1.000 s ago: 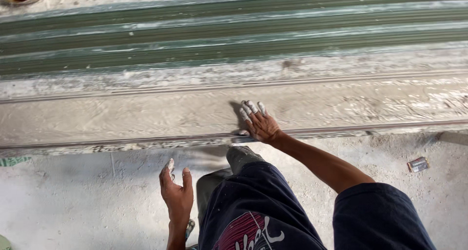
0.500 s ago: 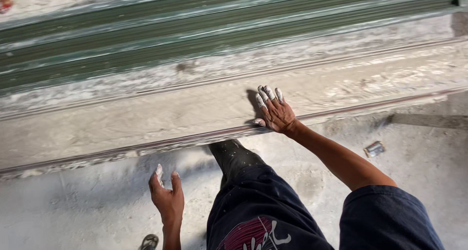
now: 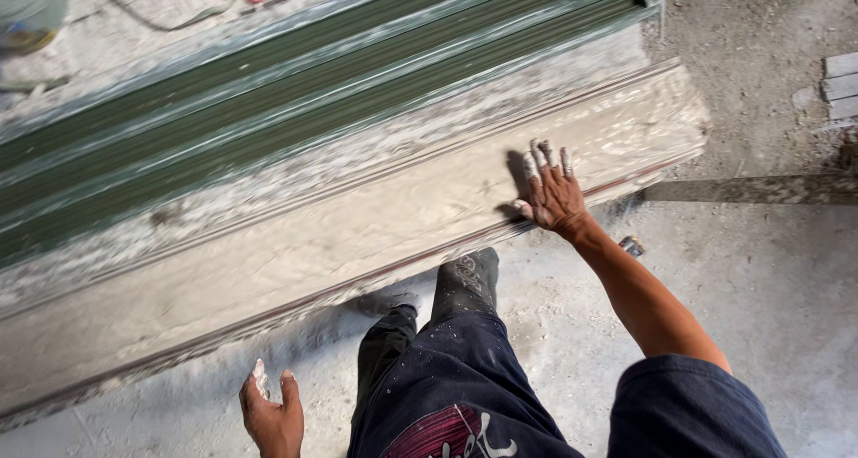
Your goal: The person applies a white plaster slurry onto long decorative molded panels laid on a workshop table. They scoop slurry from a plastic bowl, spread it over the panel surface by hand and with a small trowel, then use a curved scraper to smooth the coating along the mold.
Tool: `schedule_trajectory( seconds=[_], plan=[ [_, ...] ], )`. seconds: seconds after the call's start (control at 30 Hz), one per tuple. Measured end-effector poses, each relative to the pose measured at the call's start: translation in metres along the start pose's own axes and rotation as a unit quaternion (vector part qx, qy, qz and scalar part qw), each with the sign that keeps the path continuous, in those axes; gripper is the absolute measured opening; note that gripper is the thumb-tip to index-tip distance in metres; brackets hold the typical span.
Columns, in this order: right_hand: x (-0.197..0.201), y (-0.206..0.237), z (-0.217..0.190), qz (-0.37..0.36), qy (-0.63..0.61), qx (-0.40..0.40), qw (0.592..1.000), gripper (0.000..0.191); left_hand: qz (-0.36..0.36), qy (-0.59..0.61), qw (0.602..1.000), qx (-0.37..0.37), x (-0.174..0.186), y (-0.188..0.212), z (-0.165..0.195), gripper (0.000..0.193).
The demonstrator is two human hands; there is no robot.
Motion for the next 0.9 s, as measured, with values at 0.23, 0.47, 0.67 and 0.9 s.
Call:
schedule_trajectory(
  seconds=[0.23,0.47,0.67,0.9],
  plan=[
    [0.040,0.018,0.193,-0.001,-0.066,-0.105,0.992,0.080,-0.074,0.002,0.996,0.052,-0.079,0.024,0.102,0.062],
    [0.008,-0.036,0.197,-0.113,-0.012,0.070,0.991,0.089,-0.074,0.003,0.992,0.104,-0.092,0.036,0.199,0.059],
    [-0.002,-0.077,0.111,-0.157,0.028,0.184,0.970,0.086,-0.036,-0.001,0.992,0.123,-0.074,0.038,0.200,0.059],
    [-0.007,-0.151,-0.022,-0.255,-0.056,0.235,0.936,0.087,0.004,0.061,0.984,0.169,-0.075,0.039,0.171,0.059]
  ],
)
Point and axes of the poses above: each hand's wrist, its own y-axis away from the middle knuckle, its own x-axis out of the back of the hand, z = x × y, the point moved 3 cm from there along -y, towards the middle knuckle, and after that the axes turned 3 degrees about x, right-handed, at the moved point
